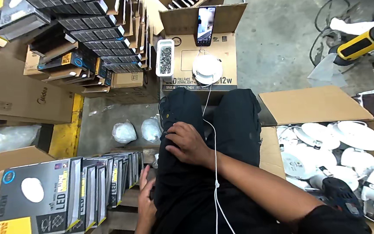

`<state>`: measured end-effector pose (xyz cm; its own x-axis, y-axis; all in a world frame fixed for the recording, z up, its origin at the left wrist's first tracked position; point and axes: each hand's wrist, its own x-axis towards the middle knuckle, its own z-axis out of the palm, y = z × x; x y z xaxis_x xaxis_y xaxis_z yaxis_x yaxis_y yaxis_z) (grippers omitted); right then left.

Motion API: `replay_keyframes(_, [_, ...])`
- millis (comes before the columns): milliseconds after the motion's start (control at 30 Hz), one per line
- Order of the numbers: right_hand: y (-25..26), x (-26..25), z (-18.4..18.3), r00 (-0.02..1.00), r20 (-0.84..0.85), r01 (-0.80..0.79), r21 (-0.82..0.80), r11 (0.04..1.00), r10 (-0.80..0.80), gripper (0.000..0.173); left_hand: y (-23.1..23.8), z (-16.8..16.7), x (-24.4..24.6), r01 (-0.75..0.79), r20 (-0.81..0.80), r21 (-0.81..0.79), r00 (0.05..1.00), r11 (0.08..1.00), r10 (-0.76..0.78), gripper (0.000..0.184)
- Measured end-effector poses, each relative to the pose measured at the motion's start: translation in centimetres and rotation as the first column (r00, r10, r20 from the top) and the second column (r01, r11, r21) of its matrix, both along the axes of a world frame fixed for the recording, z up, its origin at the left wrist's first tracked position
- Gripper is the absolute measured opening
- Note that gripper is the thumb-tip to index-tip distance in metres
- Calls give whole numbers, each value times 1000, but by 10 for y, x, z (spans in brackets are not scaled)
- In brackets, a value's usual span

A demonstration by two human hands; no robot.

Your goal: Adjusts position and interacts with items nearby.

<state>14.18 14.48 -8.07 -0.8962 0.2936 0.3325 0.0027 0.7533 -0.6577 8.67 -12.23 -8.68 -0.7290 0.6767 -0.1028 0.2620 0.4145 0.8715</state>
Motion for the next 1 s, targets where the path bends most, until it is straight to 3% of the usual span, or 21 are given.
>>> replay_keyframes(133, [0, 0, 0, 999, -30, -17, -44, 999, 16, 35, 10, 7, -7, 168, 110, -165, 982, 972, -151, 74])
replay_keyframes(233, [0, 0, 1, 999, -41, -14, -77, 997, 10, 35, 16, -7, -26, 290, 71, -107, 956, 951, -284, 93])
replay_keyframes(300, [0, 0, 1, 999, -51, -14, -76, 997, 10, 35, 24, -13, -30, 276, -32, -107, 959, 955, -281, 88])
replay_keyframes(400, [-3, 4, 2, 998, -58, -30, -42, 999, 28, 33, 23, -8, -19, 133, -184, -144, 970, 981, -159, 81])
replay_keyframes(500, [-12, 6, 6, 992, -77, -106, -17, 994, 104, 30, 19, -3, -11, 0, -277, -141, 960, 990, -39, 77])
replay_keyframes(700, [-17, 1, 8, 986, -96, -135, -11, 991, 134, 30, 26, -10, -18, -78, -405, -128, 914, 989, 20, 53])
replay_keyframes(833, [-13, -5, 11, 996, -60, -76, -72, 995, 71, 32, 27, -10, -30, 35, -234, -119, 970, 992, -62, 43])
replay_keyframes(933, [-12, -6, 10, 997, -48, -57, -79, 995, 53, 32, 30, -7, -27, 108, -109, -358, 982, 928, -156, 56])
replay_keyframes(1000, [-11, -3, 9, 998, -42, -41, -76, 996, 37, 32, 25, -2, -22, 124, 31, -292, 992, 948, -120, 62])
